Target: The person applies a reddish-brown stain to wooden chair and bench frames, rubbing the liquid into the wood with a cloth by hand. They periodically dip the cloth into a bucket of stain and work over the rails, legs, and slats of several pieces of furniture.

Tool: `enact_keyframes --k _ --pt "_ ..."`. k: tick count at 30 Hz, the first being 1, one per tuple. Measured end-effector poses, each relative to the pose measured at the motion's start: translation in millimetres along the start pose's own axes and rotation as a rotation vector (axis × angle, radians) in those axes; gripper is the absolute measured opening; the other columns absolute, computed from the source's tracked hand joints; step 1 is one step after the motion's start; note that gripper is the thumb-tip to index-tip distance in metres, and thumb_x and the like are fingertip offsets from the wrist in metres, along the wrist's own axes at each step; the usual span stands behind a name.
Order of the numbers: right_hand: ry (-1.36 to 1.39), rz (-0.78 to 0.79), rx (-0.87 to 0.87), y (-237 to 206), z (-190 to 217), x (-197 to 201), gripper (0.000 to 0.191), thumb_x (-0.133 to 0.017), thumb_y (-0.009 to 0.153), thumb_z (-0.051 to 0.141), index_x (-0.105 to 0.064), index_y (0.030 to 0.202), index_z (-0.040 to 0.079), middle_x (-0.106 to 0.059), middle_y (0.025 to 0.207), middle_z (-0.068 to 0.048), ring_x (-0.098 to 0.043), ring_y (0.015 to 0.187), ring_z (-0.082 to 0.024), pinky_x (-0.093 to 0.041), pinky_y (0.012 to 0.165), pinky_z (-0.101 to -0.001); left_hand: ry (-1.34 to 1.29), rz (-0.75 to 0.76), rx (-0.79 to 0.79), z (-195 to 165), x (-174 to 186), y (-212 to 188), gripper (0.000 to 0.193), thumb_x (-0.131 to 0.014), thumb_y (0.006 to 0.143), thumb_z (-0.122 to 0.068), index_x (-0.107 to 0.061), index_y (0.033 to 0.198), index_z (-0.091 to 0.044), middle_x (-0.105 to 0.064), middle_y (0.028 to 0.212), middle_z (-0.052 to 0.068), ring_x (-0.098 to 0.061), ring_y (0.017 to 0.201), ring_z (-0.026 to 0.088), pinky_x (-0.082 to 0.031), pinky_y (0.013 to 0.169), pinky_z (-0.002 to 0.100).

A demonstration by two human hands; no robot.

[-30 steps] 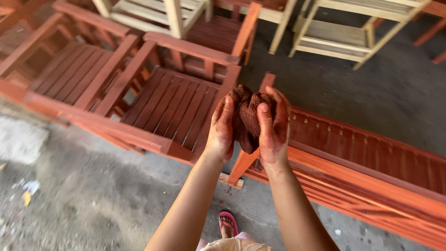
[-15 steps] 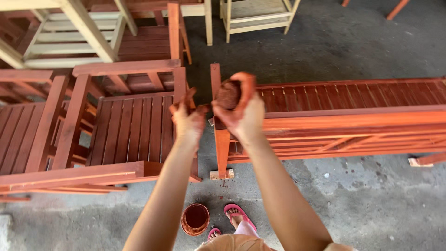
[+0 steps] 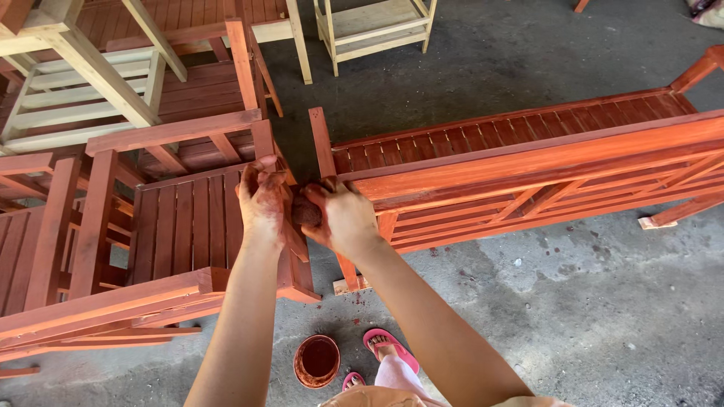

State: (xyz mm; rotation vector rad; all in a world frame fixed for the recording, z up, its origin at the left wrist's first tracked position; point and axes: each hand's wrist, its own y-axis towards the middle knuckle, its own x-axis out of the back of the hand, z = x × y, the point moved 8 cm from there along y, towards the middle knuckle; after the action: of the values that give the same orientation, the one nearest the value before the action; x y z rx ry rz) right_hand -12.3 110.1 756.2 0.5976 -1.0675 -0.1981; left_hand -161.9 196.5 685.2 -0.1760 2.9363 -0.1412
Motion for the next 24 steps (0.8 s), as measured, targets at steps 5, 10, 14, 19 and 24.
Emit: enact_keyframes --k 5,10,14,19,24 --pt "0.094 0.026 -0.115 14 -9 13 0.053 -0.09 0.064 0.029 -0.07 0.113 0.022 -0.07 0.111 -0.003 -0.071 0.1 -0.028 -0.06 0.078 -0.0434 -0.123 0.021 -0.018 12 4 -3 0.031 -0.063 0.088 -0.001 -0.07 0.117 -0.011 -0.047 0.091 -0.004 -0.049 0.085 0.009 -0.04 0.081 0.026" --pt "-0.021 -0.213 -0.161 47 -21 36 0.056 -0.092 0.063 0.024 -0.07 0.115 0.022 -0.071 0.109 -0.007 -0.07 0.099 -0.031 -0.059 0.077 -0.0442 -0.113 0.089 -0.087 -1 -8 -19 0.031 -0.063 0.09 -0.001 -0.068 0.119 -0.011 -0.062 0.105 -0.002 -0.059 0.102 0.013 -0.045 0.093 0.027" --pt "0.354 -0.458 -0.076 53 -20 45 0.049 -0.091 0.074 0.024 -0.069 0.118 0.018 -0.073 0.116 -0.003 -0.075 0.106 -0.022 -0.063 0.093 -0.0357 -0.128 0.133 0.116 -11 -28 -42 0.041 -0.059 0.096 -0.013 -0.057 0.136 -0.018 -0.061 0.128 -0.001 -0.058 0.118 0.017 -0.048 0.096 0.037" --pt "1.456 -0.335 -0.631 47 -53 -14 0.054 -0.076 0.087 0.044 -0.069 0.123 0.004 -0.073 0.11 -0.007 -0.071 0.103 -0.022 -0.059 0.091 -0.0365 -0.402 0.201 0.14 -32 -54 -49 0.048 -0.045 0.103 -0.026 -0.043 0.151 -0.024 -0.047 0.155 -0.001 -0.045 0.143 0.018 -0.041 0.114 0.044" --pt "1.538 -0.23 -0.689 48 -65 -12 0.056 -0.073 0.087 0.041 -0.059 0.131 0.009 -0.067 0.118 -0.012 -0.068 0.105 -0.025 -0.059 0.09 -0.0426 -0.125 0.347 -0.252 -55 -64 -36 0.077 -0.042 0.079 0.015 -0.053 0.147 -0.018 -0.049 0.157 0.006 -0.048 0.146 0.024 -0.038 0.119 0.039"
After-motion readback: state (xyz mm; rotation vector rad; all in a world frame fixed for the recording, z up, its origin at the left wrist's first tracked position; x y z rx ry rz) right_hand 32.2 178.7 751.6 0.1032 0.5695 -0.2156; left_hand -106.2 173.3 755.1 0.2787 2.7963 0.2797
